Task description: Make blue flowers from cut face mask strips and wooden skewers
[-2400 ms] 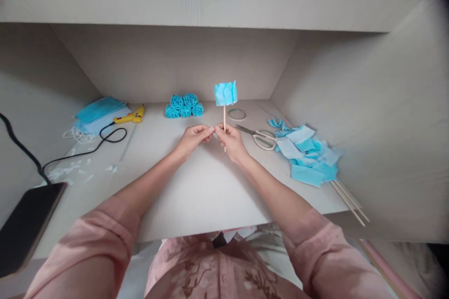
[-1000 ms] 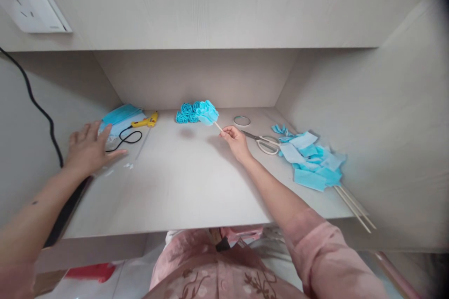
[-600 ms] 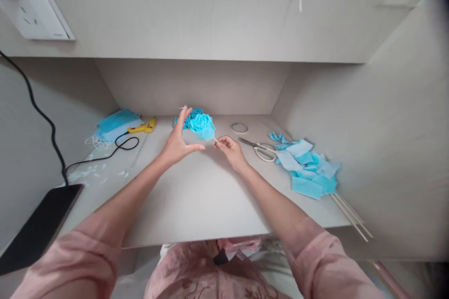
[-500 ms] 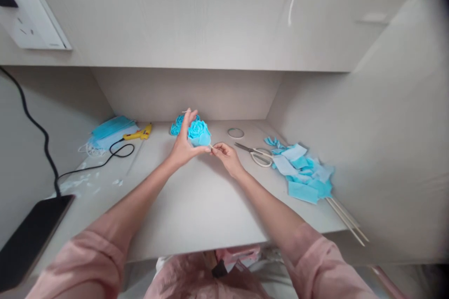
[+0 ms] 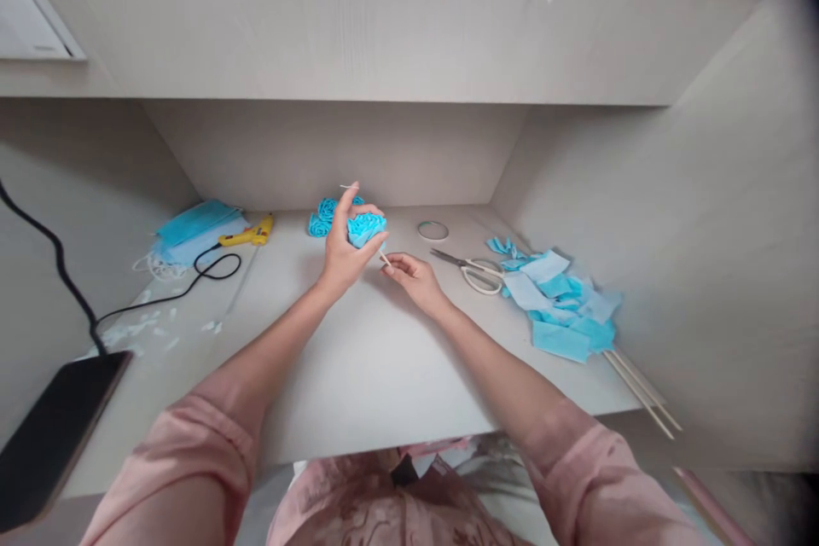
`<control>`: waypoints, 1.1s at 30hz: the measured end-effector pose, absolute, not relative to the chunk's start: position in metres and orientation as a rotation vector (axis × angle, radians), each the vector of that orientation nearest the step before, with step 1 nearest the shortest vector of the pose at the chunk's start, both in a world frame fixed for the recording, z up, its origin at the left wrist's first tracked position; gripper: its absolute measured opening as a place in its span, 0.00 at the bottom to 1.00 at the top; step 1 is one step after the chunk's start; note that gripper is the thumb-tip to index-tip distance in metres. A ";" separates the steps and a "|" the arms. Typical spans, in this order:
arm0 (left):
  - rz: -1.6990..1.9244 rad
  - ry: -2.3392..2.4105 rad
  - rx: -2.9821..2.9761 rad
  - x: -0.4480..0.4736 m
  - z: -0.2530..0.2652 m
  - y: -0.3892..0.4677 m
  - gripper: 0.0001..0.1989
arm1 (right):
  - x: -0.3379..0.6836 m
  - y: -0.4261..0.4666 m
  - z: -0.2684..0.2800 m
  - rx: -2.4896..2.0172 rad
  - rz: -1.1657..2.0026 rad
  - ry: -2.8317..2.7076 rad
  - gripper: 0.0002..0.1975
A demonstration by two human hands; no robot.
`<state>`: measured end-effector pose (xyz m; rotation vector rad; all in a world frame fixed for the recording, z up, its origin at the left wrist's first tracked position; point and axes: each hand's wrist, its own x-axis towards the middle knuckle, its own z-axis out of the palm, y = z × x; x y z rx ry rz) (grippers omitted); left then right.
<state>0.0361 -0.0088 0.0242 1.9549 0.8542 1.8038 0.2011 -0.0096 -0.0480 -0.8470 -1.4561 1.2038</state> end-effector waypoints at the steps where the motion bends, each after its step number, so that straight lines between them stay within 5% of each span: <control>1: 1.782 0.833 1.954 0.036 0.025 -0.010 0.42 | 0.202 -0.010 -0.048 -0.855 1.164 -1.496 0.15; 9: 1.559 0.562 1.918 0.043 0.000 -0.002 0.64 | 0.206 -0.008 -0.045 -0.872 0.919 -1.520 0.12; 17: 1.559 0.817 1.743 0.034 -0.007 -0.005 0.28 | 0.208 -0.001 -0.048 -0.830 0.993 -1.230 0.13; 21: 1.643 1.054 1.601 0.013 0.004 -0.006 0.30 | 0.211 0.005 -0.054 -0.858 1.004 -1.213 0.14; 27: 1.686 1.760 1.461 -0.107 0.034 -0.030 0.18 | 0.208 0.007 -0.059 -0.877 1.011 -1.251 0.15; 33: 1.184 2.402 1.597 -0.264 0.038 -0.078 0.16 | 0.204 0.004 -0.056 -0.860 1.030 -1.264 0.14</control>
